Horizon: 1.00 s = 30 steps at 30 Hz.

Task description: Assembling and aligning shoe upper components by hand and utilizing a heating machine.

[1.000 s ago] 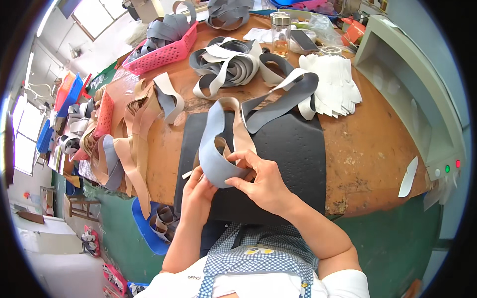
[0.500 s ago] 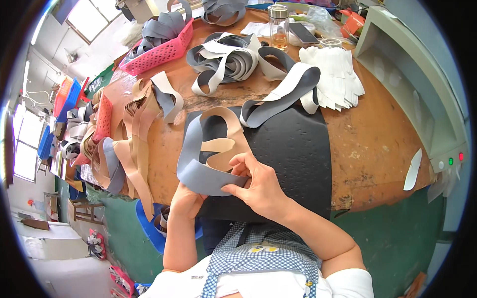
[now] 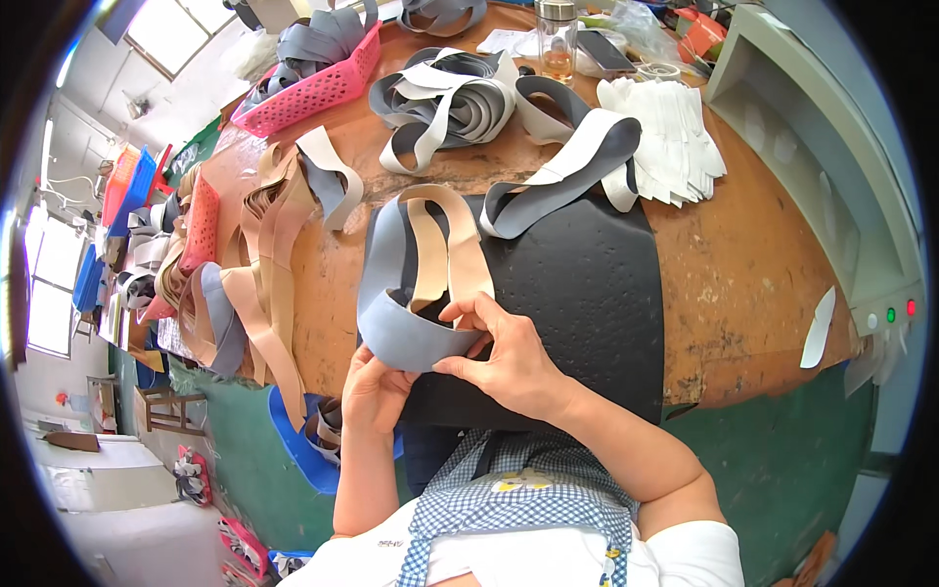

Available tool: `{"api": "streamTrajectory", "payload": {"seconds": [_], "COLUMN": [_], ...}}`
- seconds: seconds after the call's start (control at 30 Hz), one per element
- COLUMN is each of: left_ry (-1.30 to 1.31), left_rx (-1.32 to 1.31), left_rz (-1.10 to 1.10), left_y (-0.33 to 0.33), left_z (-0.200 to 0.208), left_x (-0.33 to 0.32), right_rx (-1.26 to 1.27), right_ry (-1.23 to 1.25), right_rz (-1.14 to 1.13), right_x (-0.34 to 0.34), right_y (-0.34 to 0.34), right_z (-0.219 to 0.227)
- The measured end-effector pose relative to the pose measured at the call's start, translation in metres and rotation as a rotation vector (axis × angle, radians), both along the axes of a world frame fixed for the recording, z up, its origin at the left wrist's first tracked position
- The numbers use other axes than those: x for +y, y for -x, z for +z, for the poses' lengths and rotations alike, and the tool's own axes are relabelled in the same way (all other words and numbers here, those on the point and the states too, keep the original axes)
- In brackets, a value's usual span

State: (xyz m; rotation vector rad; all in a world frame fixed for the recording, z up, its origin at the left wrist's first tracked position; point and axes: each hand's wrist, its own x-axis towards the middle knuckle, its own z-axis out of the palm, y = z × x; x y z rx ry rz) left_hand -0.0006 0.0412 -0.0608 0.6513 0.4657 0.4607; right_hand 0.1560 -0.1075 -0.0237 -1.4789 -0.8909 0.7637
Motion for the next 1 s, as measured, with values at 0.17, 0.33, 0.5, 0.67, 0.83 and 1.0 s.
{"api": "streamTrajectory", "payload": {"seconds": [0.17, 0.33, 0.5, 0.67, 0.83, 1.0], "left_ry": [-0.001, -0.137, -0.164, -0.178, 0.072, -0.328], "left_rx": [0.017, -0.012, 0.077, 0.036, -0.313, -0.027], "left_rz": [-0.239, -0.442, -0.308, -0.033, -0.100, -0.043], "left_y": [0.009, -0.003, -0.002, -0.001, 0.002, 0.005], "left_z": [-0.009, 0.009, 0.017, 0.023, 0.017, 0.007], "left_x": [0.015, 0.017, 0.012, -0.005, -0.007, -0.006], "right_rx": [0.054, 0.005, -0.038, 0.100, 0.140, 0.098], "right_ry": [0.010, -0.023, -0.006, 0.046, 0.121, 0.106], "right_rz": [0.076, 0.147, 0.053, 0.002, 0.044, 0.046], "right_x": [-0.003, -0.003, -0.002, -0.003, -0.007, -0.009], "right_y": [0.003, 0.012, 0.017, 0.007, 0.009, 0.014], "right_z": [0.011, 0.020, 0.017, 0.017, 0.013, 0.013]}}
